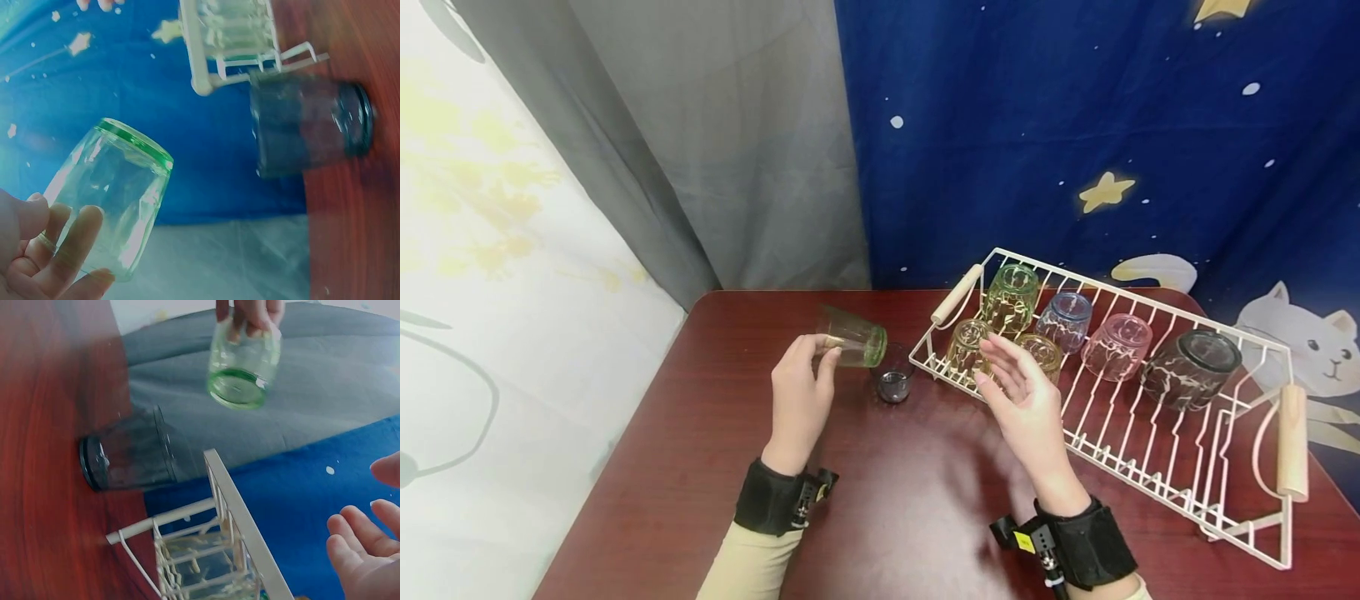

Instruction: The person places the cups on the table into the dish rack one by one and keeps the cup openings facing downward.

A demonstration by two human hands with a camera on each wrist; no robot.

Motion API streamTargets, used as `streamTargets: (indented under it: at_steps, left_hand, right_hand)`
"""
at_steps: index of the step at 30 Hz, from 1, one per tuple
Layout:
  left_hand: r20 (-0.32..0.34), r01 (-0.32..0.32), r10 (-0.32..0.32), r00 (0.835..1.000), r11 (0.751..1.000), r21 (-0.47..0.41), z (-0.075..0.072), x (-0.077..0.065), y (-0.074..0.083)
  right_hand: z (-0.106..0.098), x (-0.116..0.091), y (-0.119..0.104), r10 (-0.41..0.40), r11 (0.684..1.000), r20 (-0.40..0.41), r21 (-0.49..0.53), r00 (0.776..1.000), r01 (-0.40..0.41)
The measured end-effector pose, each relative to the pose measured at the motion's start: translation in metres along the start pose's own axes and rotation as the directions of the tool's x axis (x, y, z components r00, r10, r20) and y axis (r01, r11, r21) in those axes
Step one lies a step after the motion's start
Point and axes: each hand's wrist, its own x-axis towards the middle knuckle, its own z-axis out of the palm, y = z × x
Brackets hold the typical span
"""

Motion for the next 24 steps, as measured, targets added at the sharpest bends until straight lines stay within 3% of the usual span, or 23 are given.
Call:
streamTargets:
  at_steps: [5, 14, 24]
  left_hand:
    - [-0.003, -0.031, 0.031, 1.0, 0.998, -0.052, 0.003, -0.007, 0.016]
    - [-0.009, -0.044, 0.042, 0.999, 0.978, -0.203, 0.013, -0.022, 0.04]
    - [0.04, 0.027, -0.014, 0.999, 0.935, -0.353, 0.022, -0.036, 0.058]
  right_hand:
    - [0.004, -0.004, 0.002, -0.018, 0.999, 0.1, 0.043, 0.995, 0.014]
    - [0.01, -0.008, 0.001, -0.053, 0.998, 0.266, 0.037, 0.963, 0.044]
    - [0.014, -0.009, 0.0, -0.013, 0.999, 0.29, -0.047, 0.957, 0.028]
